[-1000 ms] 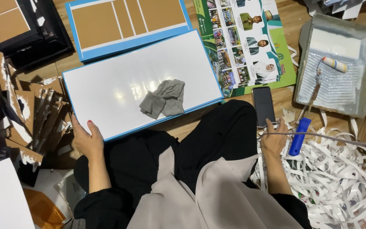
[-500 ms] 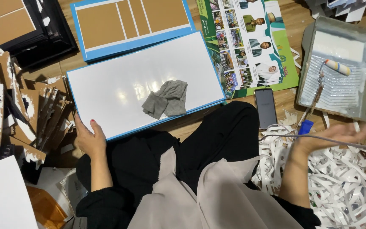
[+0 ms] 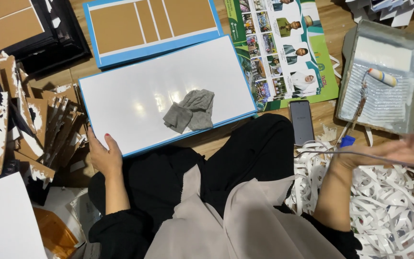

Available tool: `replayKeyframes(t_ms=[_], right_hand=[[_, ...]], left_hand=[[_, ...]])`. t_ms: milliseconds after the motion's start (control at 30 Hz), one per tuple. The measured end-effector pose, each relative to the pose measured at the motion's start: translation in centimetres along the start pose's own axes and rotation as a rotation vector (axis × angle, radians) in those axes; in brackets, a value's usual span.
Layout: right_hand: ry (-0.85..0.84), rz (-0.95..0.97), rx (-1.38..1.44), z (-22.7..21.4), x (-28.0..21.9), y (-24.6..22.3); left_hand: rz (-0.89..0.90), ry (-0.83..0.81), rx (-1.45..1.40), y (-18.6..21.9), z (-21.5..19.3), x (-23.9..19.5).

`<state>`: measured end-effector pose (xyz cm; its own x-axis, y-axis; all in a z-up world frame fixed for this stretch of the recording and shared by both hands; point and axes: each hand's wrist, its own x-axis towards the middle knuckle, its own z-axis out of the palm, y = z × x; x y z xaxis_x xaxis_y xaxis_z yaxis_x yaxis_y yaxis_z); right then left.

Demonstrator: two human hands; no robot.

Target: Assembling blue folders by applying white liners and using a glue roller to prepare components.

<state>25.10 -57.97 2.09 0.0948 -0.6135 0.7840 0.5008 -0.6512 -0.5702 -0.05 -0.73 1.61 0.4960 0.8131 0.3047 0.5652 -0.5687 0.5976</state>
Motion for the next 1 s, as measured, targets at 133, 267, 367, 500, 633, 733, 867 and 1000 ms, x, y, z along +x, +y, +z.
replayKeyframes(t_ms=[133, 267, 367, 500, 633, 733, 867, 1000], right_hand=[[-0.402, -0.137, 0.022, 1.8, -1.5, -10.7], [-0.713, -0.072, -0.177, -2.2, -6.8, -8.7], [-0.531, 0.002, 0.055, -3.8, -8.9, -6.0], [-0.376, 0.028, 0.037, 0.7, -4.0, -17.3], [-0.548, -0.311, 0.396, 4.1, -3.8, -23.9], [-0.803, -0.364, 0.392, 8.2, -7.3, -26.2], [-0.658, -0.215, 0.073, 9.7, -6.4, -26.7], [-0.573, -0.286, 0.092, 5.5, -5.8, -22.8]], left_hand=[[-0.004, -0.007, -0.017, 0.2, 0.0, 0.0], [-0.005, -0.019, -0.027, 0.3, -0.1, 0.1], [-0.002, -0.013, -0.021, 0.2, -0.1, 0.0], [-0.001, -0.003, 0.037, -0.6, 0.5, 0.1], [-0.007, 0.060, 0.091, -2.2, 1.7, 0.1], [-0.099, 0.044, -0.016, -3.6, 0.6, 1.1], [-0.404, -0.255, -0.288, -7.4, 1.5, 1.3], [-0.519, -0.306, -0.316, -6.2, 0.3, 1.9]])
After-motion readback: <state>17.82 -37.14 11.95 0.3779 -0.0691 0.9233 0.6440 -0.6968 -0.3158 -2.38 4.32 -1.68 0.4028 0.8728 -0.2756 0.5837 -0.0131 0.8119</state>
